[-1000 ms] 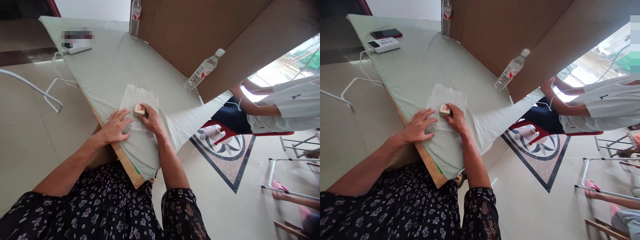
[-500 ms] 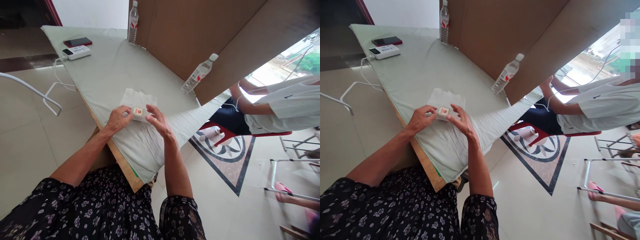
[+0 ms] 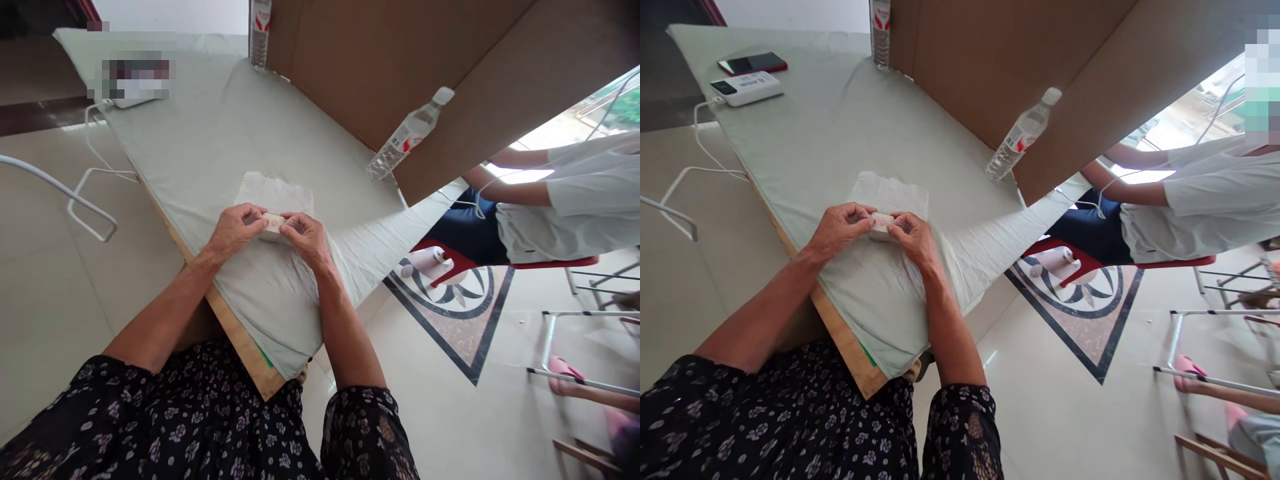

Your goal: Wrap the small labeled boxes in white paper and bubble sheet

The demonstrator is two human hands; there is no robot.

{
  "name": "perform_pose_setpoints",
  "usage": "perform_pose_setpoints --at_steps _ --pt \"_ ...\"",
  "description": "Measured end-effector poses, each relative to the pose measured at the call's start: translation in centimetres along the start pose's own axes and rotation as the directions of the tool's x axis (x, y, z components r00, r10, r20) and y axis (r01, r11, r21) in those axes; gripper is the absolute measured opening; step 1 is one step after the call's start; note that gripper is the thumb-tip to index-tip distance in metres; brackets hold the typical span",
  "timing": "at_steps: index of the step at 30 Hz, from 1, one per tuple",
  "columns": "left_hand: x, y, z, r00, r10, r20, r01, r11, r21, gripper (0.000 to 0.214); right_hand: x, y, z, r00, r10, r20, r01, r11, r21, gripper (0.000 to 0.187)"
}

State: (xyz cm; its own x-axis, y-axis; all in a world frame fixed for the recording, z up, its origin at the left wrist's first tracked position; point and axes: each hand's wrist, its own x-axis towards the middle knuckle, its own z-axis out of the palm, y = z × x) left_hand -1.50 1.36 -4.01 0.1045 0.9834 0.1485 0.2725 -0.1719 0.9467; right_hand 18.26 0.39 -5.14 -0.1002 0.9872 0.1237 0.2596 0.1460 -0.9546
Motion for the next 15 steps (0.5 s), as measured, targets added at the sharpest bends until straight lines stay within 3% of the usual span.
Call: perform_pose_setpoints --at_steps 15 --pt "-0.4 -0.7 1.1 0.998 -0.021 -0.058 0.012 0.987 -0.161 0.023 -1.1 -0.6 0.9 0.995 0.017 -0.102 -0.013 0.999 0.037 0.026"
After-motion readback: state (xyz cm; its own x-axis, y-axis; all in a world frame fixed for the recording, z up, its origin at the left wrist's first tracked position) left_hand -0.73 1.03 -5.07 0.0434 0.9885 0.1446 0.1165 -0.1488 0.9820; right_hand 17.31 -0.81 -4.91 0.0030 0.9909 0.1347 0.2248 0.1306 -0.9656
